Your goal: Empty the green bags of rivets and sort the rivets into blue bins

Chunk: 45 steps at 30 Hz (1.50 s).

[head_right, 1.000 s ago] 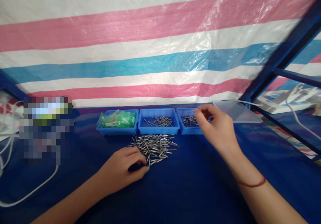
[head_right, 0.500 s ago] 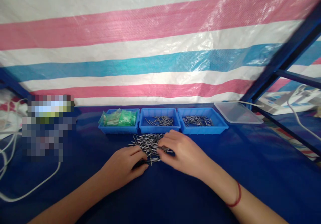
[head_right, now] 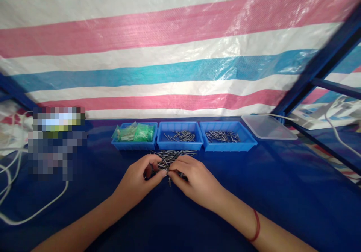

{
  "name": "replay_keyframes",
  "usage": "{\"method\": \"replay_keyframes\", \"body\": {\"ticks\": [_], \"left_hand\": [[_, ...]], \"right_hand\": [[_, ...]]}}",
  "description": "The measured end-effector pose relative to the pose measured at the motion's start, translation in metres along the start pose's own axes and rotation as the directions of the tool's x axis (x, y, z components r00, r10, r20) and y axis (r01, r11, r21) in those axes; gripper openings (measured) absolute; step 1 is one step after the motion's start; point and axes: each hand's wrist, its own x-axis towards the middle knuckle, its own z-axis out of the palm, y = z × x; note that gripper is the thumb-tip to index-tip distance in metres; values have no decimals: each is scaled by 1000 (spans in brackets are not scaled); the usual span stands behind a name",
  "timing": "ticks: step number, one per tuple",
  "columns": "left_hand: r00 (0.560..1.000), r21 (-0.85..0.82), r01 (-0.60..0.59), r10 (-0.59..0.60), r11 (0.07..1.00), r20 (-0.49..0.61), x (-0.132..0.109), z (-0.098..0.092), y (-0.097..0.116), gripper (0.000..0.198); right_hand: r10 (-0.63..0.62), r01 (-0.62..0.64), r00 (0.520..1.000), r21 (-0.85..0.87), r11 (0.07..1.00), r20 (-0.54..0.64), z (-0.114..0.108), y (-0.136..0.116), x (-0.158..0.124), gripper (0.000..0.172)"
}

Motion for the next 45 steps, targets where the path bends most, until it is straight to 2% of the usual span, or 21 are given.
{"method": "replay_keyframes", "body": {"ticks": [3,7,14,18,25,37,45], "left_hand": [[997,-126,73,-72,989,10,2,0,-1,21],[995,-245,97,-89,965,42,5,-2,2,18],[995,-317,100,-86,943,59,5,-4,5,17],[995,-323,92,-77,942,60,4,-2,4,16],[997,-329,75,-62,941,49,4,-2,5,14],[1000,-304,19,-18,952,8,5,-2,4,12],[998,-185,-19,30,983,55,3,-1,1,14]], "right_hand": [[29,-24,998,90,996,-54,1,-1,1,12],[57,-41,994,167,985,-89,3,0,1,12],[83,-69,994,195,978,-68,6,0,-1,12],[57,-45,997,196,980,-57,7,0,0,14],[86,-66,993,222,973,-81,10,3,-1,11],[124,-72,970,241,968,-209,9,3,-1,7],[89,-38,968,210,977,-235,3,2,-1,11]]}}
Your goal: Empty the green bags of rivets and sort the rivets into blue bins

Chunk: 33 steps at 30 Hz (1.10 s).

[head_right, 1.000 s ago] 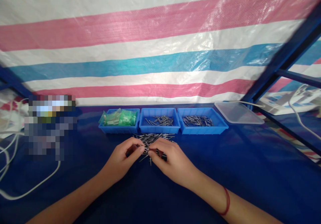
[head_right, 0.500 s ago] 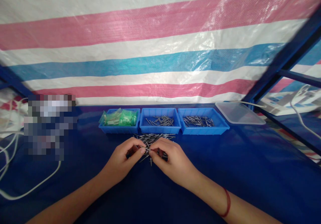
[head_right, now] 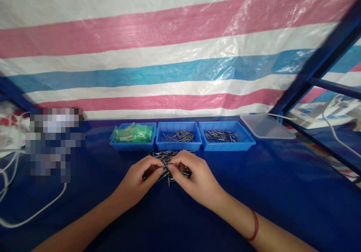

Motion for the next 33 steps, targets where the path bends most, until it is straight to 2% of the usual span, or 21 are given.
{"method": "replay_keyframes", "body": {"ticks": [3,5,9,12,15,17,21,23,25,28,31,33], "left_hand": [[999,100,-34,31,994,29,0,-4,-1,14],[996,170,-75,65,983,67,0,-7,-1,13],[981,331,-158,108,930,163,0,-13,0,14],[968,441,-199,106,875,226,0,-12,-2,14],[959,516,-232,105,825,262,0,-11,-3,11],[954,549,-249,104,798,280,0,-10,-3,12],[947,610,-277,104,742,303,-1,-6,-2,17],[948,648,-287,111,705,299,-2,-3,-3,18],[953,682,-286,127,673,275,-3,0,-4,17],[959,709,-280,159,647,234,-2,1,-3,16],[958,675,-286,176,680,228,-1,-1,0,21],[959,597,-279,190,752,209,0,-3,3,23]], "right_hand": [[-1,-4,997,-66,998,-77,-12,4,4,12],[-4,-21,984,-136,990,-181,-27,9,9,13],[24,-167,902,-297,940,-431,-65,30,18,15],[28,-263,880,-438,859,-475,-87,52,22,16],[-57,-257,884,-584,770,-464,-92,67,25,25],[-98,-216,894,-613,760,-437,-87,65,25,27],[-145,-47,943,-552,833,-299,-63,39,21,14],[-188,83,967,-488,869,-170,-47,23,16,9],[-214,196,977,-422,885,5,-32,11,11,11],[-225,287,952,-354,890,205,-13,3,5,11],[-225,309,937,-335,890,266,-2,2,3,14],[-215,298,940,-329,896,263,0,4,2,17]]}}
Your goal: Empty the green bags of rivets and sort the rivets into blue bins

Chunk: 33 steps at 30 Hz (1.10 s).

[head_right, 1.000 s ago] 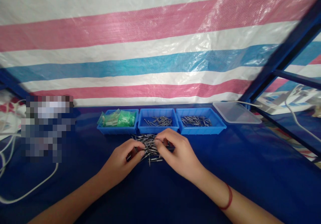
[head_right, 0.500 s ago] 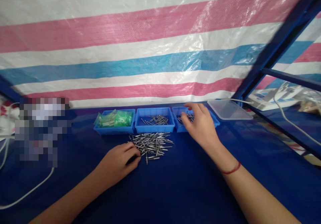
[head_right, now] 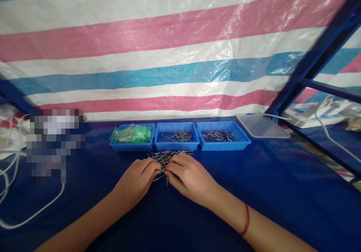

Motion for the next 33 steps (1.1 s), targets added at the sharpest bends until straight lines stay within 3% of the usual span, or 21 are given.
{"method": "replay_keyframes", "body": {"ticks": [3,6,9,13,33], "left_hand": [[993,-279,62,-88,958,-81,0,-1,1,18],[966,-548,132,-230,826,-115,0,0,3,15],[947,-667,170,-307,725,-93,1,2,2,24],[943,-678,203,-328,707,-59,2,1,2,13],[937,-688,186,-337,701,-90,4,2,3,13]], "right_hand": [[37,-37,999,52,998,-17,0,1,-1,14],[83,-76,996,156,985,-40,-1,0,-1,12],[133,-117,990,247,962,-48,-1,-4,-1,11],[161,-139,985,289,947,-57,0,-6,0,11],[174,-150,984,366,919,-34,5,-6,0,11]]}}
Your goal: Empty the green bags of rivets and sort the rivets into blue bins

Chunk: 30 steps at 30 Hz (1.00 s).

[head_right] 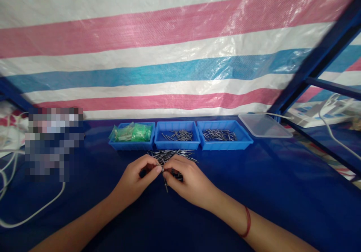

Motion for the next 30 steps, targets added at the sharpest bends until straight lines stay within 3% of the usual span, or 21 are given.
{"method": "replay_keyframes", "body": {"ticks": [9,25,30], "left_hand": [[1000,4,-8,8,1000,8,0,0,1,10],[998,53,-40,37,998,55,-1,-3,1,12],[994,109,-23,11,994,105,-1,-2,-2,12]], "right_hand": [[33,-33,999,-8,999,-6,0,0,0,10],[89,-84,988,45,995,-130,0,0,-2,5],[59,-71,978,-57,996,-202,-17,1,1,10]]}}
